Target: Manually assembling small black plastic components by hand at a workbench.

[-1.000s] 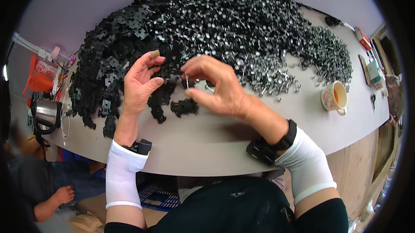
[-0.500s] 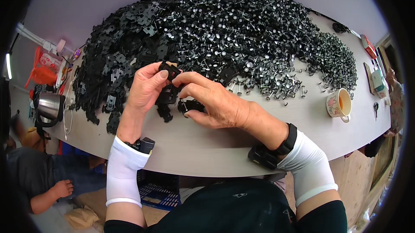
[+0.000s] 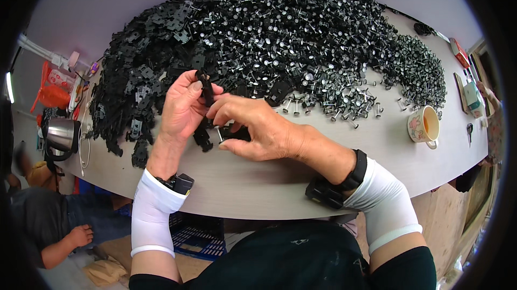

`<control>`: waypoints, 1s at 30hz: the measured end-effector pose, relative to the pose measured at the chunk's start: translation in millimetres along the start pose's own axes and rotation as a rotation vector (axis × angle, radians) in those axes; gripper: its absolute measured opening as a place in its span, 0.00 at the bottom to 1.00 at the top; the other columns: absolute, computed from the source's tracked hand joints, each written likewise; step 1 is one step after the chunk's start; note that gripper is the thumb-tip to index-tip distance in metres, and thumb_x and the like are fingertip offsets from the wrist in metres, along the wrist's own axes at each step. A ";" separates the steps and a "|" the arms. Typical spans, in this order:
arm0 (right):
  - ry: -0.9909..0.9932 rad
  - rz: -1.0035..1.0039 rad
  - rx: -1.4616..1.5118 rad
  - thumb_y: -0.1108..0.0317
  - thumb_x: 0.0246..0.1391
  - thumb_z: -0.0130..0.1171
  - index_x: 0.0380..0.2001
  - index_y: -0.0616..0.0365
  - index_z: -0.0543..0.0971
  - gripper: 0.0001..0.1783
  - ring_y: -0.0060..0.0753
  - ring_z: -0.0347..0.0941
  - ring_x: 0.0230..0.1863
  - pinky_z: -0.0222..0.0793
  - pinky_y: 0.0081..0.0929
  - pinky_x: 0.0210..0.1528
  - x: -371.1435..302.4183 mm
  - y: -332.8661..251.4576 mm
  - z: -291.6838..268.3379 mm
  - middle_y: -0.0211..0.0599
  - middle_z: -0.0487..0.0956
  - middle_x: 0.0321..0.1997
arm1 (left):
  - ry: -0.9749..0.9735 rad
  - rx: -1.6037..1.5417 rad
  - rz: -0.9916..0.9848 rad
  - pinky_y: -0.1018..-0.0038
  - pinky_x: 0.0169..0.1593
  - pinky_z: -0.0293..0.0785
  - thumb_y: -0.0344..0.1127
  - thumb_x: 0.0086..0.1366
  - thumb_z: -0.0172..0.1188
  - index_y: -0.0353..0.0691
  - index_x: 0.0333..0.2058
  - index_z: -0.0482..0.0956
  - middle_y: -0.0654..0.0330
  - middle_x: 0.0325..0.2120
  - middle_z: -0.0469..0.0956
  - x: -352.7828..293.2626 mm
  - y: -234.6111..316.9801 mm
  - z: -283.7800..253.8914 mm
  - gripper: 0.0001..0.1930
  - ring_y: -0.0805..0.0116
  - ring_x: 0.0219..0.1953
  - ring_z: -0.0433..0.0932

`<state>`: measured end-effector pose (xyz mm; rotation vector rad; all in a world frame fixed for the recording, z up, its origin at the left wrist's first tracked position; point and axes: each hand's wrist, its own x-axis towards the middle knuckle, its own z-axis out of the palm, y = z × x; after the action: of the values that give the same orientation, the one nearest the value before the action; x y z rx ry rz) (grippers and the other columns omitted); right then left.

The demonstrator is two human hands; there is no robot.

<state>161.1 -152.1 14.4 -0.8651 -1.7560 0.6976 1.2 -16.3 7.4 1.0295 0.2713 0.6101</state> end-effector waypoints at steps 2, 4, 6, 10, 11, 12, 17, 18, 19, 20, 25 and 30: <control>0.062 -0.007 -0.073 0.73 0.42 0.64 0.38 0.62 0.73 0.17 0.35 0.74 0.40 0.73 0.28 0.37 1.1 -4.0 -12.0 0.42 0.74 0.44 | 0.149 0.130 0.031 0.74 0.28 0.80 0.31 0.67 0.52 0.36 0.43 0.71 0.52 0.29 0.79 -1.8 0.8 6.3 0.08 0.68 0.24 0.80; 0.223 -0.011 -0.231 0.74 0.40 0.64 0.36 0.62 0.74 0.16 0.31 0.74 0.31 0.70 0.25 0.30 0.3 2.8 -24.5 0.37 0.76 0.36 | 0.143 0.162 -0.013 0.78 0.23 0.76 0.32 0.67 0.52 0.36 0.43 0.71 0.56 0.27 0.78 -3.1 2.9 8.7 0.08 0.71 0.21 0.78; 0.265 0.014 -0.359 0.75 0.38 0.65 0.37 0.61 0.74 0.18 0.29 0.74 0.31 0.68 0.23 0.28 3.2 -1.2 -33.5 0.36 0.75 0.36 | 0.174 0.243 -0.060 0.86 0.14 0.61 0.33 0.67 0.53 0.37 0.40 0.74 0.63 0.23 0.75 -5.6 3.4 17.4 0.07 0.81 0.15 0.69; 0.227 0.067 -0.362 0.78 0.39 0.64 0.38 0.61 0.74 0.19 0.33 0.75 0.32 0.73 0.26 0.28 6.8 2.2 -23.7 0.38 0.73 0.35 | 0.129 0.418 -0.127 0.87 0.15 0.56 0.30 0.66 0.55 0.35 0.35 0.77 0.66 0.22 0.74 -8.4 -0.3 22.1 0.05 0.84 0.15 0.66; 0.202 0.108 -0.347 0.79 0.39 0.64 0.38 0.62 0.74 0.18 0.34 0.76 0.32 0.73 0.27 0.29 6.3 5.4 -21.4 0.40 0.74 0.35 | 0.127 0.418 -0.134 0.87 0.15 0.56 0.30 0.66 0.55 0.35 0.35 0.77 0.66 0.22 0.74 -8.6 0.4 24.6 0.05 0.84 0.15 0.66; 0.188 0.135 -0.379 0.80 0.39 0.64 0.38 0.62 0.74 0.19 0.30 0.76 0.31 0.73 0.25 0.29 4.8 6.7 -19.2 0.39 0.75 0.36 | 0.099 0.367 -0.160 0.87 0.15 0.56 0.29 0.65 0.55 0.34 0.36 0.77 0.66 0.21 0.73 -8.9 2.0 27.2 0.05 0.84 0.16 0.67; 0.211 0.124 -0.389 0.80 0.38 0.65 0.38 0.62 0.74 0.19 0.28 0.77 0.32 0.74 0.24 0.30 4.4 5.6 -17.1 0.37 0.77 0.33 | -0.005 0.285 -0.244 0.87 0.15 0.59 0.27 0.63 0.57 0.28 0.40 0.76 0.64 0.21 0.75 -12.2 9.8 23.3 0.09 0.82 0.17 0.68; 0.232 0.073 -0.414 0.79 0.38 0.64 0.37 0.62 0.74 0.18 0.34 0.76 0.30 0.74 0.28 0.30 4.4 4.1 -17.7 0.39 0.76 0.31 | 0.012 0.279 -0.261 0.87 0.15 0.60 0.27 0.63 0.57 0.27 0.41 0.76 0.61 0.22 0.76 -11.8 10.7 21.3 0.10 0.82 0.17 0.69; 0.252 0.023 -0.439 0.78 0.39 0.63 0.36 0.63 0.74 0.16 0.40 0.76 0.29 0.74 0.31 0.29 4.3 2.5 -18.5 0.40 0.75 0.28 | 0.028 0.272 -0.280 0.87 0.15 0.61 0.26 0.62 0.57 0.26 0.42 0.76 0.59 0.23 0.77 -11.8 10.9 20.5 0.11 0.82 0.18 0.69; 0.251 0.024 -0.438 0.78 0.39 0.63 0.36 0.63 0.74 0.16 0.40 0.76 0.29 0.74 0.31 0.29 3.8 1.5 -19.7 0.40 0.75 0.28 | 0.030 0.271 -0.281 0.87 0.15 0.61 0.26 0.62 0.57 0.26 0.42 0.76 0.59 0.23 0.77 -12.1 11.8 21.6 0.11 0.82 0.18 0.69; 0.106 0.137 -0.601 0.80 0.37 0.65 0.36 0.63 0.75 0.18 0.39 0.77 0.32 0.75 0.27 0.33 3.0 0.1 -21.7 0.42 0.77 0.31 | 0.017 0.229 -0.335 0.87 0.15 0.61 0.26 0.63 0.55 0.27 0.43 0.76 0.55 0.25 0.79 -12.4 9.4 23.3 0.11 0.81 0.18 0.70; 0.147 0.081 -0.503 0.80 0.36 0.66 0.35 0.64 0.75 0.18 0.41 0.77 0.29 0.74 0.29 0.29 2.0 6.5 -18.4 0.43 0.77 0.31 | -0.025 0.135 -0.338 0.88 0.15 0.60 0.26 0.63 0.55 0.27 0.43 0.76 0.53 0.25 0.79 -10.5 4.5 17.3 0.11 0.80 0.17 0.70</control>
<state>179.5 -145.7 16.2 -1.2969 -1.7961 0.2293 -0.4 -33.3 19.2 1.0898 0.4584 0.2763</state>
